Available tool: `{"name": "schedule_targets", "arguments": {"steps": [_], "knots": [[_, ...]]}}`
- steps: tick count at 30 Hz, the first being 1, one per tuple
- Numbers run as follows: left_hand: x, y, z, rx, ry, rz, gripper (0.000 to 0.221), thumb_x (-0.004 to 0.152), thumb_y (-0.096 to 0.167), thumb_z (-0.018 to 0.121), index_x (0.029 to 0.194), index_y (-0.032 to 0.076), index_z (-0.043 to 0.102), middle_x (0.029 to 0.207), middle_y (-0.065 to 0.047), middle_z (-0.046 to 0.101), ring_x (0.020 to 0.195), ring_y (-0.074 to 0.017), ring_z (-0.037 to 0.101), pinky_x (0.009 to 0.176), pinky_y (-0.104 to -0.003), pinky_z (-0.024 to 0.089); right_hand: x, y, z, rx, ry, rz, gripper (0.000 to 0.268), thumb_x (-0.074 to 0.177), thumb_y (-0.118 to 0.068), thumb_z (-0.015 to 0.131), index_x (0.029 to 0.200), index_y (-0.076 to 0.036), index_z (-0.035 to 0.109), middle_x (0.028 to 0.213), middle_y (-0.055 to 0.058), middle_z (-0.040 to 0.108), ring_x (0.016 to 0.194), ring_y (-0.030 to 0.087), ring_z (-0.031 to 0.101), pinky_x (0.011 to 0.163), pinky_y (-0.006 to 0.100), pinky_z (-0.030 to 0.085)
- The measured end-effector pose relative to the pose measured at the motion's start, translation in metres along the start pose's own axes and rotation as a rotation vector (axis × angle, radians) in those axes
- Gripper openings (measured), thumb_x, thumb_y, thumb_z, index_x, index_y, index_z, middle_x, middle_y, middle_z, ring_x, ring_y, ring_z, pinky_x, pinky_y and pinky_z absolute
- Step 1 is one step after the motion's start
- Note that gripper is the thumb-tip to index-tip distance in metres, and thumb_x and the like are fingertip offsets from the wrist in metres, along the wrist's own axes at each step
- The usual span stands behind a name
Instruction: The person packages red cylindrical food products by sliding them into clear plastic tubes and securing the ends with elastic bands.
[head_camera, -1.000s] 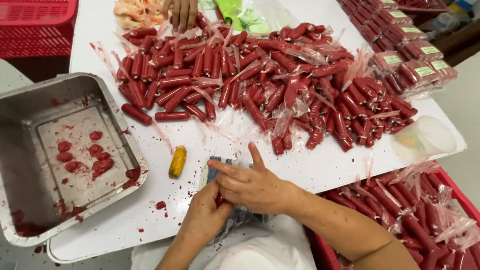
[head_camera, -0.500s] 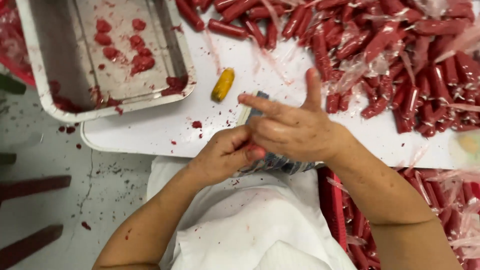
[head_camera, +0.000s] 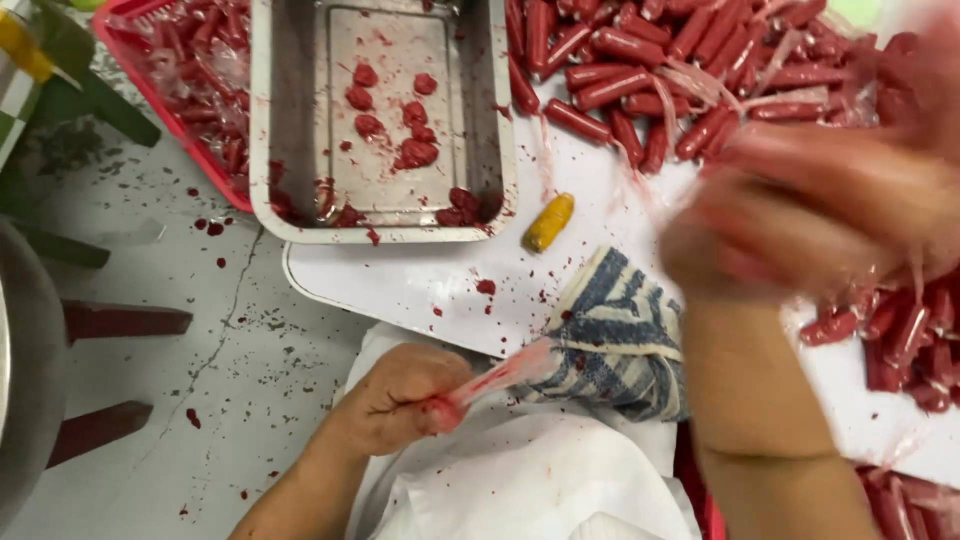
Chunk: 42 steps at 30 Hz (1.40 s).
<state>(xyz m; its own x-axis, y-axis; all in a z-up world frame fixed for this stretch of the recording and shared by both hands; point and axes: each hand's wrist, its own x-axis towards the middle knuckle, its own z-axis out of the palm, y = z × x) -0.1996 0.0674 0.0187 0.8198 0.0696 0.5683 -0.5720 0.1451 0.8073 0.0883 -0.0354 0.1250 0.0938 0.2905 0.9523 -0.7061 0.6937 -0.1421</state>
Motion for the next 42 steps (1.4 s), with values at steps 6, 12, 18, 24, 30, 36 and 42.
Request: {"name": "schedule_targets", "arguments": {"steps": [6, 12, 18, 24, 30, 36, 42], "knots": [[0.018, -0.019, 0.009, -0.615, 0.273, -0.09, 0.032, 0.103, 0.03, 0.056, 0.082, 0.006, 0.056, 0.062, -0.003, 0.047, 0.049, -0.0128, 0.036, 0.052, -0.029, 0.033, -0.033, 0.083, 0.013, -1.986, -0.447, 1.013, 0.062, 0.119, -0.022, 0.054, 0.162, -0.042, 0.014, 0.175, 0.014, 0.0, 0.166, 0.037, 0.008, 0.125, 0.079, -0.017], [0.024, -0.082, 0.052, -0.715, 0.346, -0.307, 0.014, 0.1, 0.012, 0.058, 0.093, 0.0, 0.059, 0.051, -0.009, 0.047, 0.038, -0.013, 0.039, 0.044, -0.031, 0.047, -0.088, 0.06, 0.085, -0.904, 0.576, 0.78, 0.036, 0.103, -0.03, 0.046, 0.079, -0.006, 0.058, 0.111, 0.027, 0.068, 0.134, 0.039, 0.054, 0.126, 0.054, 0.006], [0.067, -0.025, 0.034, 0.241, 0.269, -0.208, 0.053, 0.088, 0.019, 0.074, 0.13, -0.006, 0.055, 0.131, -0.023, 0.058, 0.126, -0.0358, 0.054, 0.107, -0.049, 0.043, -0.074, 0.028, 0.098, -0.98, 0.652, 0.523, 0.035, 0.091, -0.022, 0.048, 0.063, -0.002, 0.053, 0.05, 0.017, 0.057, 0.051, 0.032, 0.053, 0.064, 0.047, 0.044], [0.131, -0.022, 0.069, 0.316, 0.25, 0.23, 0.03, 0.099, 0.023, 0.057, 0.102, -0.002, 0.073, 0.112, -0.021, 0.071, 0.113, -0.0413, 0.065, 0.103, -0.05, 0.051, -0.096, 0.009, 0.103, -1.101, 0.599, 0.69, 0.023, 0.098, -0.012, 0.048, 0.093, 0.003, 0.066, 0.072, 0.011, 0.06, 0.054, 0.019, 0.057, 0.055, 0.035, 0.052], [0.137, -0.038, 0.094, -0.405, 0.106, -0.089, 0.047, 0.091, 0.043, 0.067, 0.094, -0.001, 0.052, 0.132, -0.03, 0.059, 0.086, -0.0184, 0.073, 0.067, -0.023, 0.062, -0.133, -0.028, 0.11, -0.992, 0.801, 0.72, 0.039, 0.1, -0.034, 0.054, 0.095, 0.003, 0.067, 0.072, 0.012, 0.062, 0.057, 0.02, 0.06, 0.054, 0.035, 0.053], [0.156, -0.033, 0.104, -0.159, 0.137, -0.044, 0.034, 0.097, 0.028, 0.061, 0.091, -0.005, 0.069, 0.119, -0.026, 0.065, 0.072, -0.0202, 0.072, 0.053, -0.026, 0.062, -0.108, -0.035, 0.114, -1.243, 0.666, 0.803, 0.032, 0.101, -0.012, 0.042, 0.087, 0.001, 0.068, 0.068, 0.013, 0.063, 0.057, 0.02, 0.057, 0.05, 0.03, 0.049], [0.159, -0.044, 0.097, -0.564, 0.216, -0.16, 0.039, 0.099, 0.033, 0.057, 0.08, 0.0, 0.054, 0.057, -0.015, 0.052, 0.043, -0.0167, 0.054, 0.037, -0.031, 0.057, -0.098, -0.033, 0.127, -1.23, 0.634, 0.789, 0.028, 0.102, -0.011, 0.043, 0.089, 0.002, 0.064, 0.069, 0.012, 0.057, 0.064, 0.022, 0.054, 0.057, 0.035, 0.05]]}}
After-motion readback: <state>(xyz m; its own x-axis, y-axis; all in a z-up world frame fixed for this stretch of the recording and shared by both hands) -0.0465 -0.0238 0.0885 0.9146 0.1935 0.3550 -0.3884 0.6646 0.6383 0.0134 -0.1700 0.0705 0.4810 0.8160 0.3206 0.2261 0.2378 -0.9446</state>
